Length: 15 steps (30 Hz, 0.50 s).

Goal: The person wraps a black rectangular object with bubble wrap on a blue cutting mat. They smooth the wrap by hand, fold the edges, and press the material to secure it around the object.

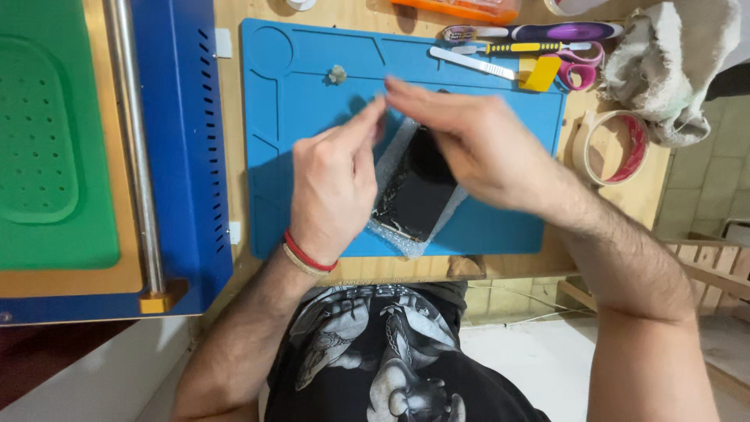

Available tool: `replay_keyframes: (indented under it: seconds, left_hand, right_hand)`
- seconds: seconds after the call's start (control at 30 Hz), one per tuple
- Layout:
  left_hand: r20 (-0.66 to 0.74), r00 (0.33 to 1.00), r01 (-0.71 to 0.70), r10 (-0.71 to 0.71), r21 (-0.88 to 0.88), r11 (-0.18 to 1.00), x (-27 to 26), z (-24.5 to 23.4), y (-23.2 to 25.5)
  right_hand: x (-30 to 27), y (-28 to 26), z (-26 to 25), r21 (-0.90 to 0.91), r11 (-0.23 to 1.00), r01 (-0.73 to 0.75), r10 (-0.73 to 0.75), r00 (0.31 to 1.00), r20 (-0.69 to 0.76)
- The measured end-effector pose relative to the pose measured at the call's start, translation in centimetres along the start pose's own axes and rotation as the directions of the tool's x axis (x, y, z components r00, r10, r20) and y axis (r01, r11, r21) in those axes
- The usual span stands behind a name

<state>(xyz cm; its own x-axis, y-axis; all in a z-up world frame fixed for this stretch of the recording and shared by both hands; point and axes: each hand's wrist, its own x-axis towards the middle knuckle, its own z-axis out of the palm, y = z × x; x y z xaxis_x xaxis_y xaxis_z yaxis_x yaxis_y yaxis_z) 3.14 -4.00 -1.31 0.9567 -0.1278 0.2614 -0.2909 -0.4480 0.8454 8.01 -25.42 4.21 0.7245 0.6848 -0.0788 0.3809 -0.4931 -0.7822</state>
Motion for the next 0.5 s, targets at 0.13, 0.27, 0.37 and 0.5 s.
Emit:
replay_keyframes:
  seconds: [0.13,0.27,0.37,0.5]
  left_hand:
    - [0.060,0.970,0.239,-0.235,-0.403,0.883,-1.1,2.3,2.9]
    - [-0.085,0.960,0.105,-0.265,-0.771,0.629,-1.4,4.5,3.2]
    - [-0.093,0.924,0.142,-0.372,-0.818,0.557,-1.2,3.5,6.9]
    - [0.056,0.869,0.389,-0.491,-0.690,0.611,-2.3,2.9,11.2]
  right_hand:
    - [-1.3,-2.6,4.2,0.474,0.880,0.034,0.032,0.991,-0.131]
    - [-2.2,-7.6,7.7,0.622,0.783,0.012,0.188,0.948,-0.255]
    - [-2.3,-9.3,8.0,0.694,0.720,0.002,0.245,0.935,-0.256]
    - [0.3,-5.9,5.9,0.528,0.841,-0.120,0.356,0.857,-0.373]
